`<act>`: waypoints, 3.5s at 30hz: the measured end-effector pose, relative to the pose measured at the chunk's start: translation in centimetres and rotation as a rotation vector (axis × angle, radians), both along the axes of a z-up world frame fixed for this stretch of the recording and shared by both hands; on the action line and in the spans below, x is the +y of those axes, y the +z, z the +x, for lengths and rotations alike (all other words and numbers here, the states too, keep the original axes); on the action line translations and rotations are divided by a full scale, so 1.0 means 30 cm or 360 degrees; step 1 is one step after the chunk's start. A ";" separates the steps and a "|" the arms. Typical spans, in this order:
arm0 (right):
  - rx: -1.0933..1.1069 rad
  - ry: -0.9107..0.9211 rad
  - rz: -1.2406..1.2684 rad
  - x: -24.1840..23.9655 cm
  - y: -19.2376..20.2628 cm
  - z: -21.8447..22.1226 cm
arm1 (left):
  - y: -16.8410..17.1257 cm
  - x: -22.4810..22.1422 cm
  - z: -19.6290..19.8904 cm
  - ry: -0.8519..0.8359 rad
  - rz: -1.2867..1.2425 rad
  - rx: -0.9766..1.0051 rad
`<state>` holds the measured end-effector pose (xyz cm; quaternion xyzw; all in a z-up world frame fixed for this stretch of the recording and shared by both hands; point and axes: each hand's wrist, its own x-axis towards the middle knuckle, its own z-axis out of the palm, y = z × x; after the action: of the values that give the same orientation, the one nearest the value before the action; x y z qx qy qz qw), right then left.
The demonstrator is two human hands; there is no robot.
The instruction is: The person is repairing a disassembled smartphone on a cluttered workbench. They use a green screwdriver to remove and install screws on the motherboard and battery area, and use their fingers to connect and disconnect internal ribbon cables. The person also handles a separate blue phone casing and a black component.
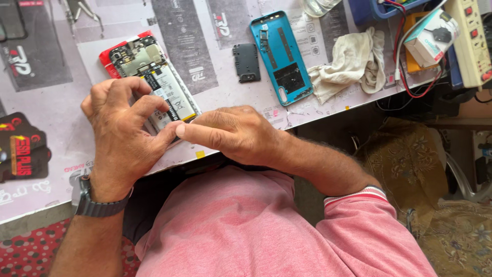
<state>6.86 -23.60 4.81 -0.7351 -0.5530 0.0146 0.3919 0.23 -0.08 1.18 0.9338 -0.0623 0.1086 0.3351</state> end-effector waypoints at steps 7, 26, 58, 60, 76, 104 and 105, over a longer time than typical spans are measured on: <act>0.0304 -0.0435 0.0587 -0.141 -0.096 0.150 | -0.008 0.005 0.001 0.0000 0.0001 0.0021; -0.0098 -0.0978 0.0252 -0.399 -0.147 0.358 | -0.013 0.009 0.004 -0.0017 -0.0049 0.0042; 0.1777 -0.0537 0.1139 0.183 -0.076 0.062 | 0.002 0.041 -0.008 -0.0023 -0.0518 -0.0503; 0.1761 -0.0522 0.1136 0.185 -0.080 0.063 | -0.002 0.039 -0.007 0.0016 -0.0503 -0.0494; 0.1097 -0.0363 0.0715 0.141 -0.122 0.022 | 0.005 0.161 -0.093 -0.0047 0.0079 -0.0112; 0.0581 -0.0421 0.0637 0.107 -0.154 0.061 | -0.007 0.106 -0.072 -0.0052 0.0169 -0.0081; 0.0576 -0.0428 0.0638 0.108 -0.155 0.059 | -0.003 0.101 -0.074 -0.0037 0.0182 -0.0073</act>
<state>8.65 -20.35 0.15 -0.6951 -0.3638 -0.0162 0.6198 -1.99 2.95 1.10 0.9479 -0.0868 0.1224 0.2809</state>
